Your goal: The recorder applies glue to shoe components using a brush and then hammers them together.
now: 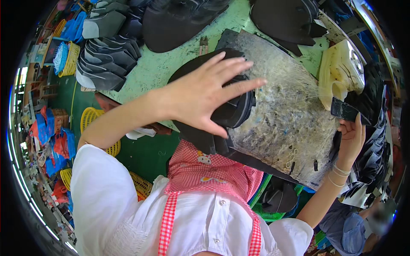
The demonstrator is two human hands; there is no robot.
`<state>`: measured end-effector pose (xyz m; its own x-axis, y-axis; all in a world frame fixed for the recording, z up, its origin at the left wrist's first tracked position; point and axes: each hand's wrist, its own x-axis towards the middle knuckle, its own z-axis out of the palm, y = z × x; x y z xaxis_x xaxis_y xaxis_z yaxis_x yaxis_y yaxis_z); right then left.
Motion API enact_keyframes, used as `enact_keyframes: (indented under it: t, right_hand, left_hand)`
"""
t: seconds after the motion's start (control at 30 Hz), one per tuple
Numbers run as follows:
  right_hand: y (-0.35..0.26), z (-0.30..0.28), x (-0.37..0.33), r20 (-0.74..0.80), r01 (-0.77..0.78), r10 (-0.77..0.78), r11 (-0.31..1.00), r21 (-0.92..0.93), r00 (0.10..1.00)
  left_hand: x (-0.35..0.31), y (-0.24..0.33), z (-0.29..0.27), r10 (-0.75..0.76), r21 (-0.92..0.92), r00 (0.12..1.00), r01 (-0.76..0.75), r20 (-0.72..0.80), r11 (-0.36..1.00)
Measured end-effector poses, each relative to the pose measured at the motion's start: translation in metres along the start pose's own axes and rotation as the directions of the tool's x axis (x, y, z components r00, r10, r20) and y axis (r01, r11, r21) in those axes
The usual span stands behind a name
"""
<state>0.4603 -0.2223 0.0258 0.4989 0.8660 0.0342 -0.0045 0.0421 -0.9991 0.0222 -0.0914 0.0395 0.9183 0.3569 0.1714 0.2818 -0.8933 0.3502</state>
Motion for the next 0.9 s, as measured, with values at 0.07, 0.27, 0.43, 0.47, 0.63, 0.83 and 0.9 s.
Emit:
enact_keyframes:
  t: [0.07, 0.27, 0.43, 0.47, 0.63, 0.83, 0.9]
  right_hand:
    - [0.008, 0.0, -0.007, 0.06, -0.056, 0.051, 0.994, 0.092, 0.997]
    - [0.004, 0.037, -0.021, 0.155, -0.122, 0.094, 0.975, 0.187, 0.984]
    - [-0.025, 0.118, -0.049, 0.166, 0.039, -0.033, 0.999, -0.038, 0.986]
    - [-0.03, 0.137, -0.054, 0.182, 0.089, -0.075, 0.993, -0.072, 0.98]
    - [-0.008, 0.197, -0.052, 0.362, 0.262, -0.114, 0.882, -0.392, 0.925]
    - [0.015, 0.207, -0.013, 0.518, 0.442, -0.141, 0.73, -0.522, 0.844]
    - [0.001, 0.217, -0.009, 0.452, 0.44, -0.182, 0.691, -0.573, 0.873]
  left_hand:
    - [-0.008, 0.005, 0.013, -0.033, -0.031, 0.999, 0.033, -0.005, 0.999]
    - [-0.005, 0.006, 0.033, -0.212, -0.105, 0.975, 0.205, -0.061, 0.973]
    - [-0.019, 0.011, 0.015, -0.145, -0.201, 0.933, 0.081, -0.33, 0.976]
    - [-0.029, 0.009, 0.009, -0.127, -0.201, 0.956, 0.075, -0.264, 0.977]
    - [-0.062, 0.01, 0.015, -0.092, -0.207, 0.995, 0.096, 0.025, 0.974]
    - [-0.064, 0.014, 0.02, -0.12, -0.169, 0.986, 0.139, 0.117, 0.976]
    - [-0.063, 0.015, 0.018, -0.124, -0.17, 0.986, 0.142, 0.113, 0.975]
